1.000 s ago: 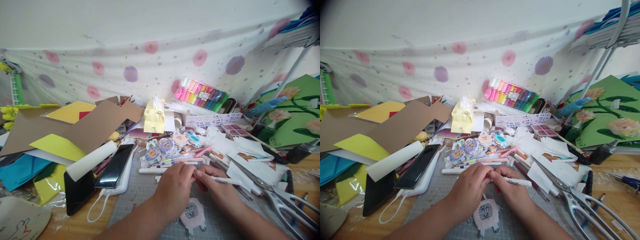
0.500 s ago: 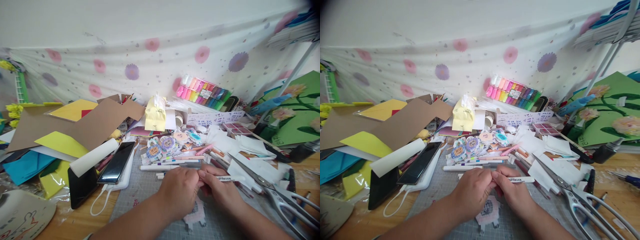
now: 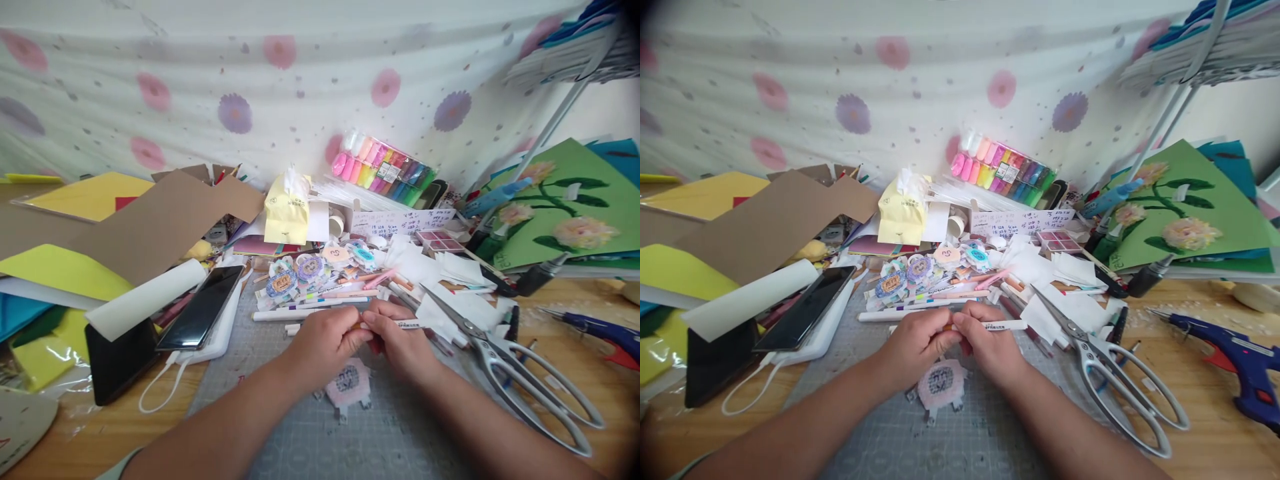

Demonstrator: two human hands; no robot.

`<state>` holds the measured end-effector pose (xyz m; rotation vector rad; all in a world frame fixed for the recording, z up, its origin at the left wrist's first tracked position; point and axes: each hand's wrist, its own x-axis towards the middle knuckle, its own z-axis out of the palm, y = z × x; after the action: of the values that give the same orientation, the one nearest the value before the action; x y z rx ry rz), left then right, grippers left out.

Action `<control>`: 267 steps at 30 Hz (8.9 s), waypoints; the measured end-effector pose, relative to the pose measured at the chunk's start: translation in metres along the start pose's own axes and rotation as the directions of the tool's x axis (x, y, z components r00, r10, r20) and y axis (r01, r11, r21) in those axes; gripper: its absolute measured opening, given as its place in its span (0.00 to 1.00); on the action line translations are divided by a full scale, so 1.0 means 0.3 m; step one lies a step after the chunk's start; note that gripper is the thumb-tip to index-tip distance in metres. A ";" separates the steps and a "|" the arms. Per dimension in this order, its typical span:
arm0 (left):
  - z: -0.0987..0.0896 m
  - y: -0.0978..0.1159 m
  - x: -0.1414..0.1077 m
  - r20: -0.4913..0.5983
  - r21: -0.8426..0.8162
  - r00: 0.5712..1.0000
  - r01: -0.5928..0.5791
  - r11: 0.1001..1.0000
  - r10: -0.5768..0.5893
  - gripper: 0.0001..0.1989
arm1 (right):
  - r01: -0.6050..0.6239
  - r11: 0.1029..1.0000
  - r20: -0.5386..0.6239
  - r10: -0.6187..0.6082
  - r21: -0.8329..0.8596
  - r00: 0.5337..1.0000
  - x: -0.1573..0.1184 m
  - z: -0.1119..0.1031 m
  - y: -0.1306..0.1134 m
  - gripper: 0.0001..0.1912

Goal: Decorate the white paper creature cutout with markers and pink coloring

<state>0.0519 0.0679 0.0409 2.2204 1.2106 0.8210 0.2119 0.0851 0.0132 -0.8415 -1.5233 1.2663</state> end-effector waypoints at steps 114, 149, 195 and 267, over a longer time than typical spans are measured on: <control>-0.059 0.032 -0.034 0.404 0.414 0.896 0.002 0.910 -0.185 0.16 | -0.150 0.971 -0.136 0.126 -0.186 0.983 -0.024 -0.004 0.019 0.18; -0.063 0.048 -0.025 0.433 0.429 0.870 0.031 0.903 -0.235 0.15 | -0.153 0.982 -0.208 0.127 -0.112 0.970 -0.028 -0.016 0.038 0.18; -0.061 0.048 -0.027 0.428 0.423 0.877 0.020 0.906 -0.219 0.15 | -0.170 0.980 -0.187 0.149 -0.104 0.971 -0.026 -0.010 0.023 0.17; -0.057 0.038 -0.027 0.444 0.401 0.861 0.055 0.915 -0.247 0.15 | -0.145 0.979 -0.166 0.120 -0.145 0.979 -0.024 -0.011 0.020 0.15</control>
<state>0.0431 0.0574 0.0582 2.3744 1.3372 -0.0652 0.2169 0.0809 0.0058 -1.1351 -1.4735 1.1564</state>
